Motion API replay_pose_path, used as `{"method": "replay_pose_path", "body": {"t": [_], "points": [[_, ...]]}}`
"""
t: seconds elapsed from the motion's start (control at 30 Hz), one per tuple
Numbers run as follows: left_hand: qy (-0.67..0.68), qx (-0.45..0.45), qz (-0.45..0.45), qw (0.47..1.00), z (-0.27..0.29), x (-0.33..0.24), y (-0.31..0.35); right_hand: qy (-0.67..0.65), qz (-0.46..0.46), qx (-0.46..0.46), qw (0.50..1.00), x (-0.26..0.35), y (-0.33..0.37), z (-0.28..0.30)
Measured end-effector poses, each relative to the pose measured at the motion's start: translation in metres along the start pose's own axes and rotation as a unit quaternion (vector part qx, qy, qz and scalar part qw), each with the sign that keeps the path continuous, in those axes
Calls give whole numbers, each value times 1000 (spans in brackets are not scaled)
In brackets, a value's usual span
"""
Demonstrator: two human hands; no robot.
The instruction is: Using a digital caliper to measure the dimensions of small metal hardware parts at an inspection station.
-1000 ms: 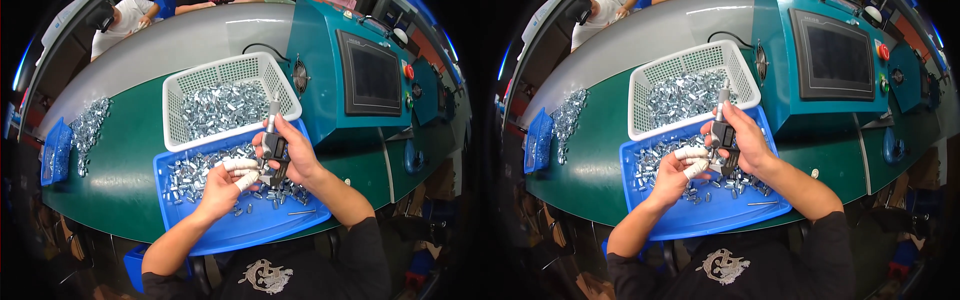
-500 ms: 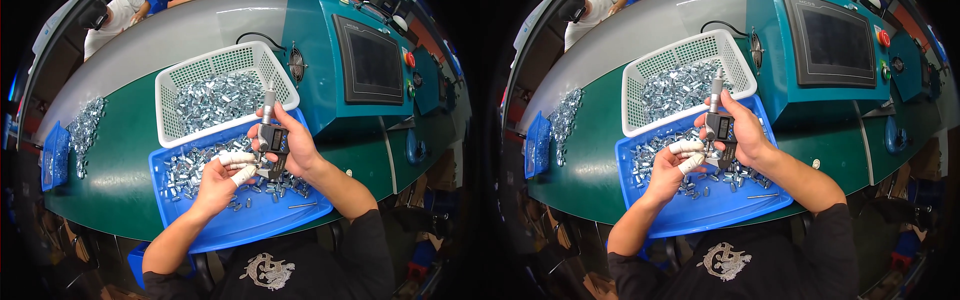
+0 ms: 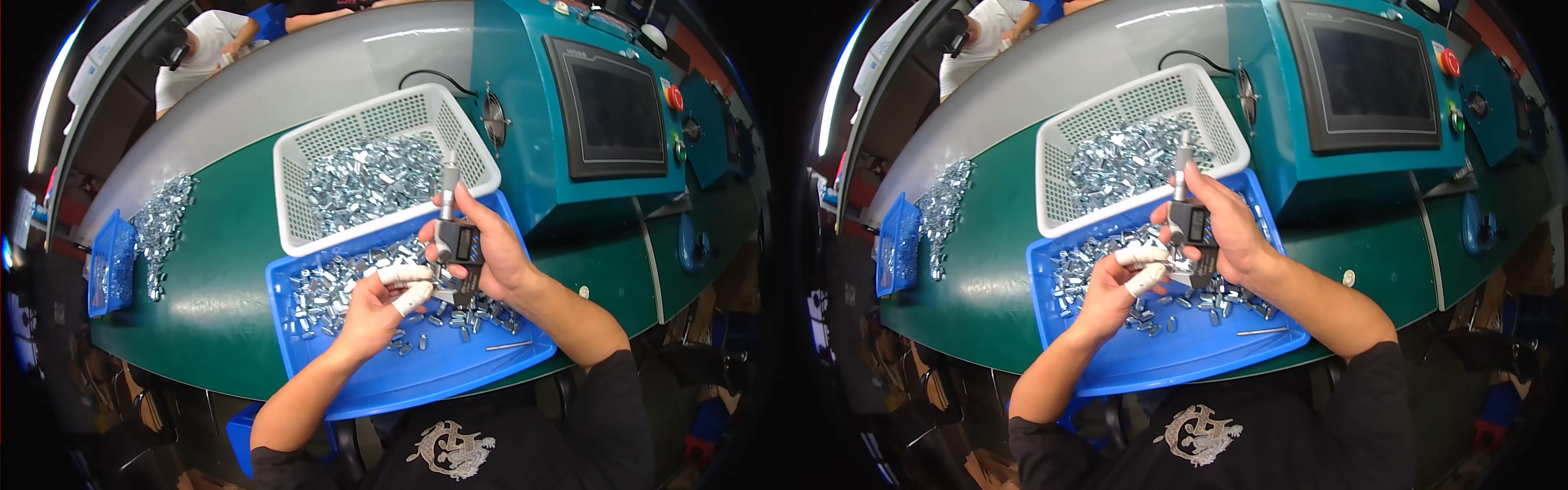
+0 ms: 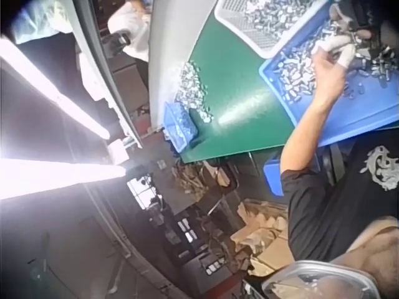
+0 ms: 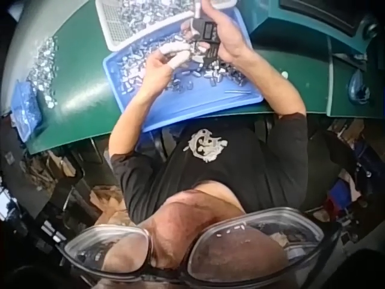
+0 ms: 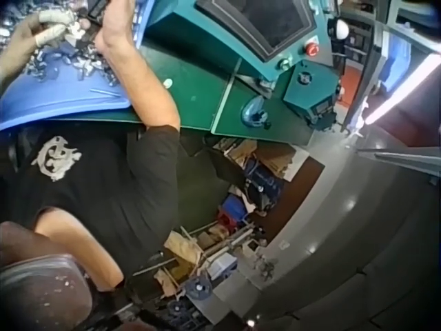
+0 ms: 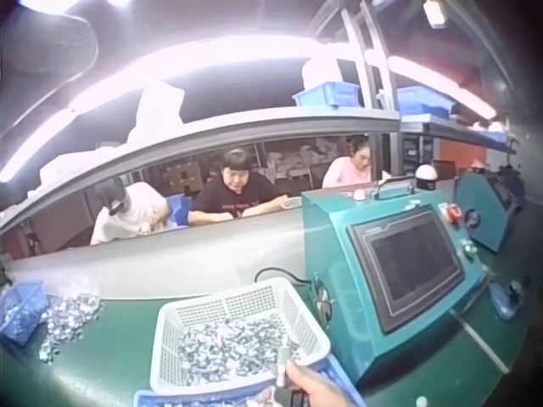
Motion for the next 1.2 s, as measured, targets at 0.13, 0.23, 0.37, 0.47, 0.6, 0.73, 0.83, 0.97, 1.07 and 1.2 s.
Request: {"method": "replay_pose_path", "body": {"t": [0.13, 0.23, 0.37, 0.47, 0.6, 0.73, 0.83, 0.97, 1.07, 1.2], "points": [[-36, -16, -22, 999, 4, -3, 3, 33, -10, -15, 999, -3, 0, -3], [-40, -11, -16, 999, 5, 0, 0, 27, -5, -8, 1000, -4, -1, -1], [-14, -8, -10, 1000, 12, 5, 5, 27, -14, -1, 1000, -6, 0, -12], [-47, -16, -67, 997, 17, -5, 0, 29, -24, -52, 998, -8, 4, -3], [115, -131, -234, 956, 41, -58, -7, -1, -6, -56, 998, -4, 5, 6], [-61, -149, -247, 955, 48, -52, 4, 6, 5, -39, 999, -4, 3, -5], [-328, -33, -159, 931, 9, -38, 10, 7, 15, -55, 998, -3, 0, -5], [-535, 62, -150, 829, -11, 7, 14, 32, 16, -66, 997, -2, 2, -8], [-565, 80, -152, 807, -15, 19, 7, 27, 18, -85, 996, -2, 1, -1], [-560, 104, -145, 809, -19, 19, 5, 24, 15, -88, 996, 1, 7, 2]]}}
Point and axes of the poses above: each hand's wrist, its own y-axis away from the middle knuckle, its own z-axis out of the back of the hand, x = y × z, the point moved 9 cm from there along -y, towards the middle knuckle, and after that the axes turned 9 degrees about y, right-handed, at the moved point
